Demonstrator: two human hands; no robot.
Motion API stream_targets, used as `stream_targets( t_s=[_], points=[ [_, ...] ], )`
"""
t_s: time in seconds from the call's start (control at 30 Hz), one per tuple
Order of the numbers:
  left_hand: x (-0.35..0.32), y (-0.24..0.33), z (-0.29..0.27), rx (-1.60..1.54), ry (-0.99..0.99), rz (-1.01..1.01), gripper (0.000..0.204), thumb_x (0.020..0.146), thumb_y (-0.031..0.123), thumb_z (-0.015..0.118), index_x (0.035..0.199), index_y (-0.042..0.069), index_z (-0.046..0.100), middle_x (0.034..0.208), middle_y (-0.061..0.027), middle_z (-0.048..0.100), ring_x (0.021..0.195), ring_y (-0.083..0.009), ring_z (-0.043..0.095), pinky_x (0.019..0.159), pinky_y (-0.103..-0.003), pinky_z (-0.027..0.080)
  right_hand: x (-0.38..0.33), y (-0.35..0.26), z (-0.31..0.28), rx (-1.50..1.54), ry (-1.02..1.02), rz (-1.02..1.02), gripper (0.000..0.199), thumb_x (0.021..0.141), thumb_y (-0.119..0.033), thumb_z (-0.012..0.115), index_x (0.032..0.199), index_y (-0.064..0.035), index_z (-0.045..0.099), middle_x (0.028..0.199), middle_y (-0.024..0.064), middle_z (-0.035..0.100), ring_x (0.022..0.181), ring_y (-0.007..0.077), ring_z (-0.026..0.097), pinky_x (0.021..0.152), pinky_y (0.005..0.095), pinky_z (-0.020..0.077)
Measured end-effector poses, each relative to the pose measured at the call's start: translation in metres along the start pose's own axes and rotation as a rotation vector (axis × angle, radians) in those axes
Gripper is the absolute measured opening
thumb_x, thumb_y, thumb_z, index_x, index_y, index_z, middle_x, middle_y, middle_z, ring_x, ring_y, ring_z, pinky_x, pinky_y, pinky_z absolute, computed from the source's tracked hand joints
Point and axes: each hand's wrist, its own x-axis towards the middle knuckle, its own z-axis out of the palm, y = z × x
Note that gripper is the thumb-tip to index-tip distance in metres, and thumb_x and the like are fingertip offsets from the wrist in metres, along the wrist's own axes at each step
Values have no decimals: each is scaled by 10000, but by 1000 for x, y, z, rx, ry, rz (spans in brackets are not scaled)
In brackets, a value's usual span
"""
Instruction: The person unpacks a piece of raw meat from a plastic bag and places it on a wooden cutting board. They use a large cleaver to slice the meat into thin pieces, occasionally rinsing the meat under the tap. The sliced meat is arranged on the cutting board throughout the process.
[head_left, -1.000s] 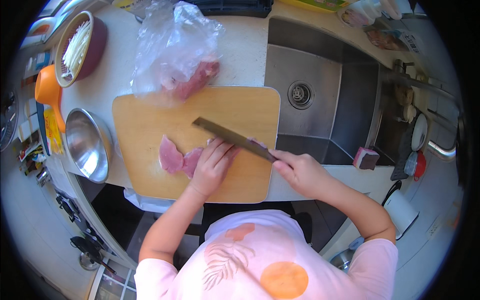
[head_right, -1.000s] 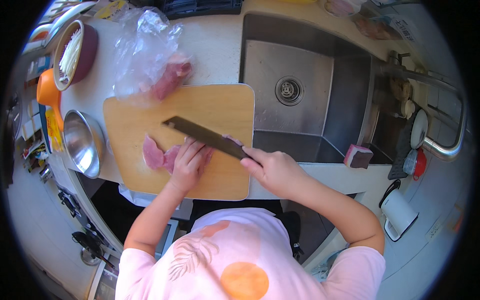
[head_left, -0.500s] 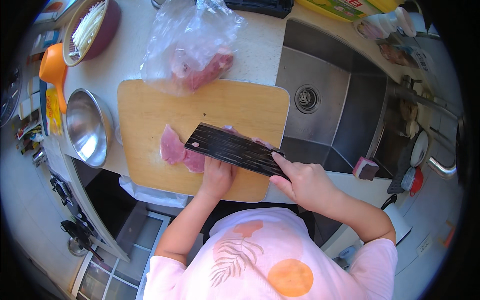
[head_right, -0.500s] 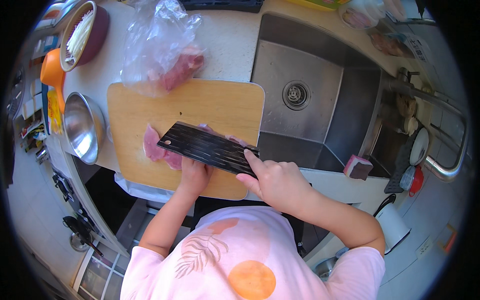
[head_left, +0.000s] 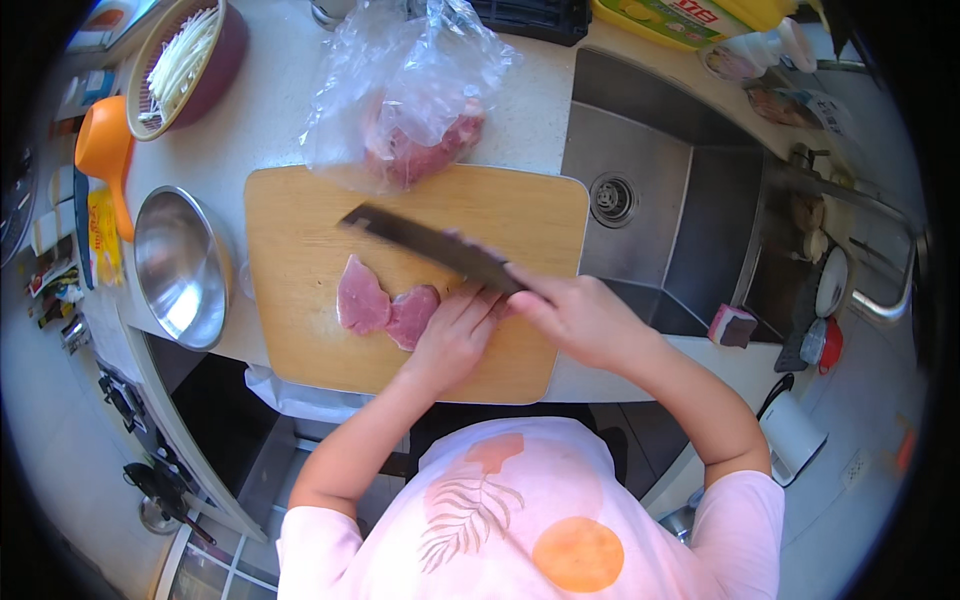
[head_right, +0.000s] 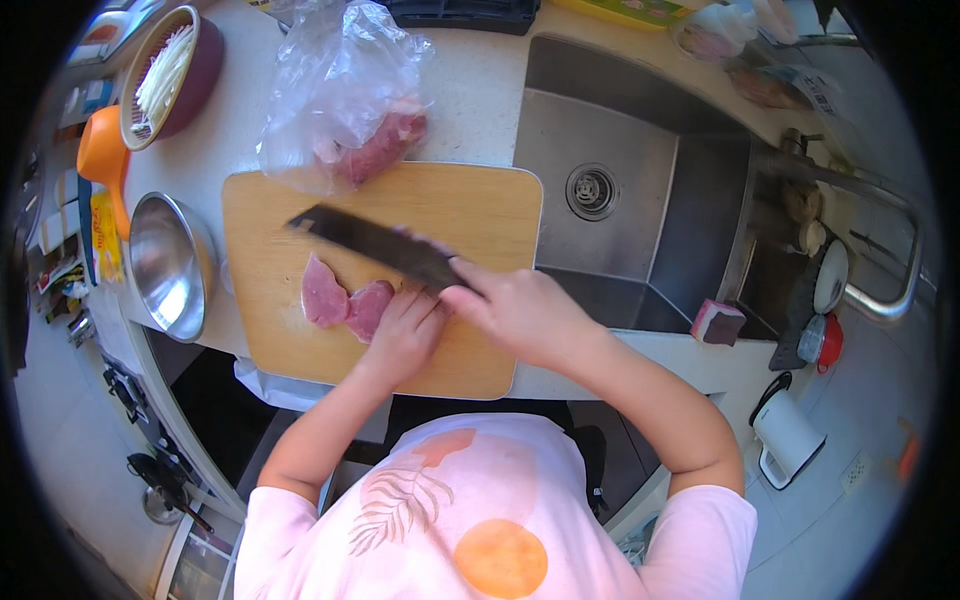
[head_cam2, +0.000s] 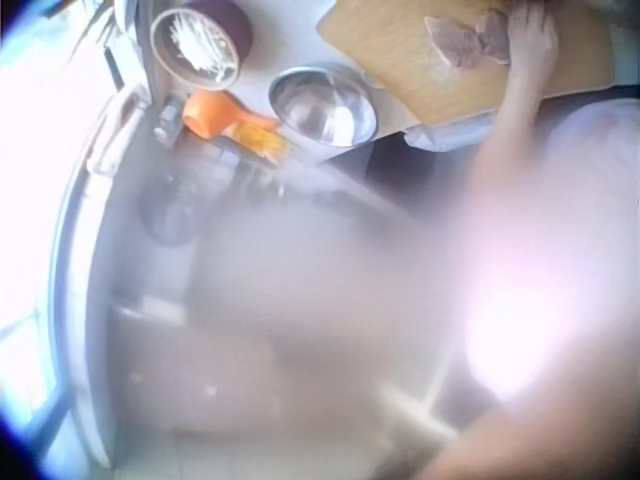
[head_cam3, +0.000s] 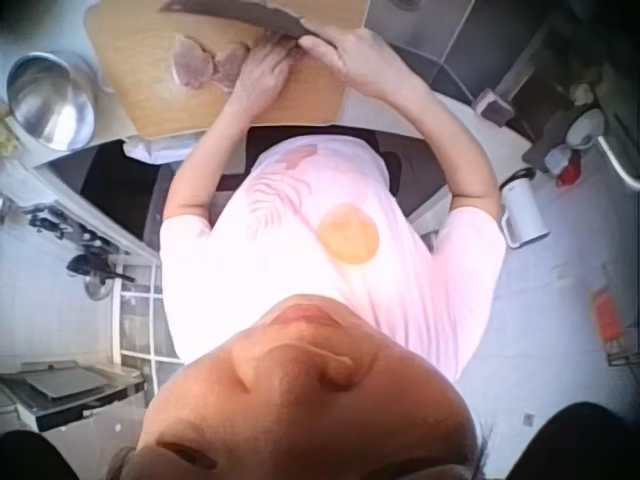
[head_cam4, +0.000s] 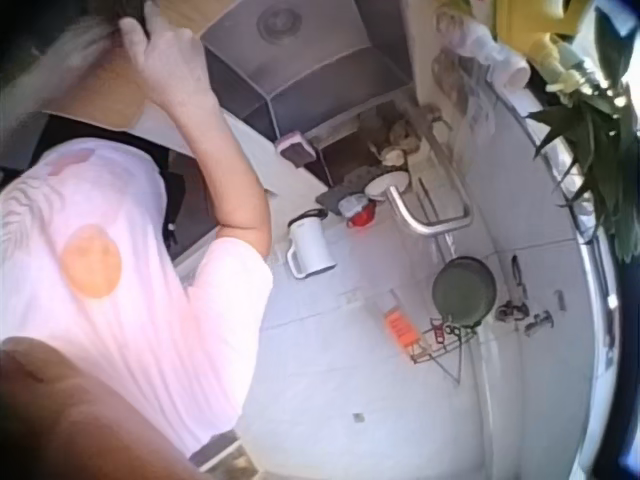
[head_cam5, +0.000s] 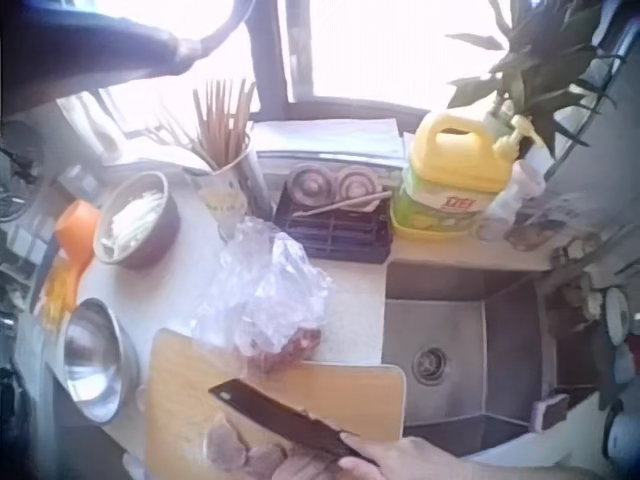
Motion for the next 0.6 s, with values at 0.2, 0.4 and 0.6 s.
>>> stream_targets(
  t_s=[0.2,0.4,0.6],
  points=[
    [1,32,5,-5,184,-162,350,725,-7,631,1075,-19,618,1158,-173,568,1077,-363,531,932,-455,424,-51,6,-2,-68,170,-56,422,915,-331,541,1182,-4,552,763,219,634,688,396,623,622,441,509],
    [-2,26,17,36,122,-207,478,746,-4,574,1221,-27,524,1313,-203,482,1218,-401,442,1019,-509,335,-70,14,7,-259,111,-65,483,897,-354,568,1175,39,542,746,200,641,637,369,629,575,418,512],
    [-1,21,17,101,128,-251,437,766,40,627,1191,-9,537,1297,-187,497,1197,-398,459,982,-485,366,-60,5,7,-158,98,-43,458,919,-289,548,1241,34,502,798,222,633,683,388,625,636,412,507]
  ],
)
